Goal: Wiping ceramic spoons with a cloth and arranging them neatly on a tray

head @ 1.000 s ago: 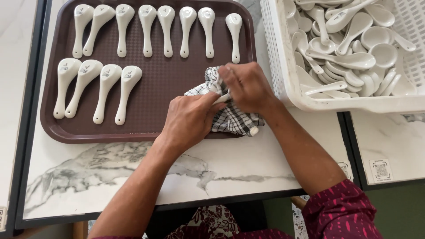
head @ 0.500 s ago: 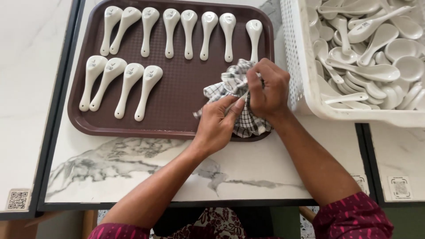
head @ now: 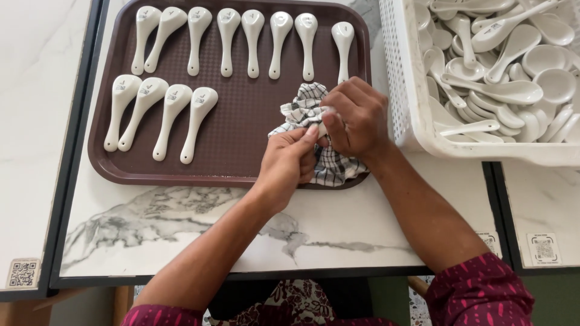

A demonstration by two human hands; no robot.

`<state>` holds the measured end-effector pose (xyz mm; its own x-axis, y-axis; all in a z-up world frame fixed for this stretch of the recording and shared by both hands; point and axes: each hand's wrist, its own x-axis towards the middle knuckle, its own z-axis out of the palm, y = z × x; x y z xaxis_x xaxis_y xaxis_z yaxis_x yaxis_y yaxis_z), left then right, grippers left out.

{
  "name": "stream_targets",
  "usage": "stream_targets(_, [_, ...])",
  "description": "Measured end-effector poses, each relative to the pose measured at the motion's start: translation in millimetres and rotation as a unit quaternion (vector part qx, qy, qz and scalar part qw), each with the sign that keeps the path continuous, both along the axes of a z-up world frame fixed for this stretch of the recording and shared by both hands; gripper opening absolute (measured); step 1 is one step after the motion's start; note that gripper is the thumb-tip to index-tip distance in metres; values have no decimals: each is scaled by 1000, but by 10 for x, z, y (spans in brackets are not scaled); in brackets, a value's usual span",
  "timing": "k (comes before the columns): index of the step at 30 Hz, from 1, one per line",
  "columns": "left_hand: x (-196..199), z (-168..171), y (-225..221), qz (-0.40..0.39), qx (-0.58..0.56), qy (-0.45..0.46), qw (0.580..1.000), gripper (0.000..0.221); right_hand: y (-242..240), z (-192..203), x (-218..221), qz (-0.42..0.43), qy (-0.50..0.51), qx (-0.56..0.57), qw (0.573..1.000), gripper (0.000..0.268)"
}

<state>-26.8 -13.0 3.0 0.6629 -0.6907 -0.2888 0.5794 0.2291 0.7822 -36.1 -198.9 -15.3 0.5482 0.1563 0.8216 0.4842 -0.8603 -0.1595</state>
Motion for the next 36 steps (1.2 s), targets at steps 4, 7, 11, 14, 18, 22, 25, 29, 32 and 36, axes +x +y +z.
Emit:
stream_targets(4, [-37, -19, -8, -15, -66, 131, 989, 25, -170, -62, 31, 10, -44, -102, 994, 55])
stream_targets(7, [-49, -9, -7, -38, -86, 181, 979, 23, -225, -72, 46, 45, -86, -104, 990, 60])
stream_targets(11, [5, -12, 8, -48, -66, 135, 988, 24, -262, -221, 115, 67, -12, 26, 997, 60])
stream_targets(14, [31, -22, 29, -47, -84, 129, 987, 23, -250, -172, 100, 92, -37, 51, 994, 62])
stream_targets(18, [85, -25, 45, -104, -102, 112, 983, 26, -241, 7, 51, 81, -137, -43, 986, 65])
stream_targets(22, [249, 97, 124, -149, -12, -3, 989, 32, -106, -74, 86, 10, -108, -24, 994, 58])
stream_targets(25, [217, 330, 139, -183, 102, -17, 978, 41, -7, 58, 49, -6, -126, -39, 991, 57])
stream_targets(29, [95, 226, 46, -142, 156, -81, 974, 51, -94, -34, 33, -25, -111, -67, 991, 59])
stream_targets(32, [89, 50, 27, -125, 183, -236, 946, 50, -172, -264, 129, -13, -75, 53, 996, 64])
stream_targets(36, [199, 78, 92, -115, 192, -375, 899, 53, 133, 8, 92, 40, 20, 428, 903, 76])
